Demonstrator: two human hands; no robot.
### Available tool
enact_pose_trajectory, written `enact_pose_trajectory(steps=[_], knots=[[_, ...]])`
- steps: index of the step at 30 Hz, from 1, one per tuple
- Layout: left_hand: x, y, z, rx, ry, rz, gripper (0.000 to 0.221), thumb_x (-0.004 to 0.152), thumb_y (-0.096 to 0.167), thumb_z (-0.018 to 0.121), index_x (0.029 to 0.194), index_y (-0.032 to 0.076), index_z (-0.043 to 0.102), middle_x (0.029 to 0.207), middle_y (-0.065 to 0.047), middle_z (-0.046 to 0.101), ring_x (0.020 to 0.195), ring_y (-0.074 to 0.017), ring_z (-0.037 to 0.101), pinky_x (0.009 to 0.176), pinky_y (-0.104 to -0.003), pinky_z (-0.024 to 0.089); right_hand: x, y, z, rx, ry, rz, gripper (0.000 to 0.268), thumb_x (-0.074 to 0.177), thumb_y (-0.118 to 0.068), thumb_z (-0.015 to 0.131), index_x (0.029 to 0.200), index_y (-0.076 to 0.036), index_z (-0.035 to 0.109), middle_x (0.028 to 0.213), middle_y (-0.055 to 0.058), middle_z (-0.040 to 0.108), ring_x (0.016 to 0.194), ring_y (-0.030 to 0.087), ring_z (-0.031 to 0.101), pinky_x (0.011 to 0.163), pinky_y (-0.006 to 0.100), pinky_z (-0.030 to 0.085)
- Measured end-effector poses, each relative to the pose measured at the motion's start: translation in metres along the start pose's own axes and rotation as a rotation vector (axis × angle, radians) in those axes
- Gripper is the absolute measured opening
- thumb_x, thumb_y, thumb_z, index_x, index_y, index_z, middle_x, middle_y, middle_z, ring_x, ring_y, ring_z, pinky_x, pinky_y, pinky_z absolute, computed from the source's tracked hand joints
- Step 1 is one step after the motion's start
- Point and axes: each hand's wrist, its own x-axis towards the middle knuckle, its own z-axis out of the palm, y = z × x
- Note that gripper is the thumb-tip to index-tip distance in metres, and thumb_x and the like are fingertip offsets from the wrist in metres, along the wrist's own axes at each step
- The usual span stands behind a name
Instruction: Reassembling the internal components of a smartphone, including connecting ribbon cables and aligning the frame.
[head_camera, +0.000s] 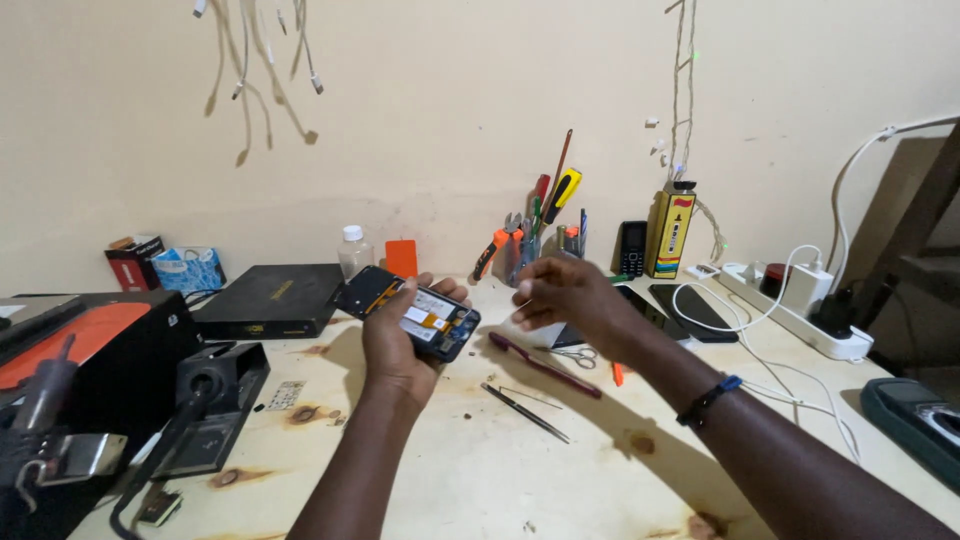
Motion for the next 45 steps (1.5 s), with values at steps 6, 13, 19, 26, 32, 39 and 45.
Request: enact_pose_trajectory(steps=[6,13,19,26,32,39,45], knots=[[0.008,0.011,-0.015,0.071,0.081,0.016,0.047,0.096,0.043,0.07,0.121,0.003,0.068,0.105,-0.024,0.076,0.101,-0.0409,0.078,0.099,-0.062,0.063,0.038,0.059,-0.107,-0.342,0.263,-0.01,0.013,0.094,0.004,0.073,0.106,0.007,0.075,0.085,0.021,0.074,0.071,0.027,0.078,0.062,0.034,0.067],[0.014,0.019,-0.027,0.144,0.108,0.103,0.048,0.099,0.047,0.066,0.119,0.003,0.07,0.101,-0.024,0.077,0.097,-0.0412,0.079,0.096,-0.061,0.065,0.052,0.099,-0.109,-1.129,0.153,0.067,0.022,0.087,-0.018,0.079,0.108,-0.021,0.085,0.096,0.006,0.083,0.101,0.031,0.08,0.087,0.043,0.063],[0.0,0.011,-0.022,0.218,0.165,0.032,0.049,0.097,0.045,0.07,0.122,0.003,0.069,0.101,-0.024,0.076,0.097,-0.0418,0.078,0.095,-0.061,0.064,0.044,0.082,-0.06,-1.119,0.154,0.235,0.042,0.101,-0.044,0.069,0.131,-0.016,0.077,0.123,0.024,0.077,0.119,0.046,0.074,0.094,0.054,0.061],[-0.009,0.013,-0.009,0.25,0.212,-0.015,0.051,0.099,0.042,0.068,0.127,0.0,0.066,0.101,-0.025,0.075,0.096,-0.0401,0.078,0.095,-0.058,0.064,0.064,0.107,-0.065,-0.948,0.281,0.301,0.038,0.091,-0.021,0.078,0.129,-0.017,0.076,0.109,0.018,0.077,0.099,0.033,0.077,0.077,0.041,0.063],[-0.006,0.018,-0.008,0.247,0.194,0.001,0.054,0.098,0.041,0.07,0.131,-0.001,0.065,0.103,-0.025,0.075,0.097,-0.0384,0.078,0.095,-0.056,0.064,0.089,0.113,-0.054,-0.46,0.399,0.15,0.023,0.084,-0.006,0.078,0.106,-0.01,0.082,0.086,0.014,0.075,0.065,0.019,0.065,0.056,0.03,0.05],[-0.008,0.018,-0.006,0.247,0.182,0.016,0.05,0.1,0.04,0.067,0.128,-0.001,0.064,0.101,-0.022,0.075,0.096,-0.0362,0.078,0.095,-0.055,0.064,0.089,0.086,-0.001,-0.211,0.245,0.044,0.022,0.086,-0.006,0.078,0.107,0.002,0.08,0.083,0.016,0.072,0.056,0.015,0.067,0.043,0.021,0.045],[-0.021,0.017,0.015,0.08,0.247,-0.003,0.035,0.098,0.03,0.07,0.116,0.001,0.065,0.092,-0.022,0.067,0.085,-0.0357,0.067,0.082,-0.047,0.057,0.07,0.037,-0.061,-0.584,0.373,0.151,0.018,0.092,0.001,0.068,0.078,-0.005,0.078,0.084,0.01,0.079,0.064,0.018,0.064,0.064,0.038,0.052]])
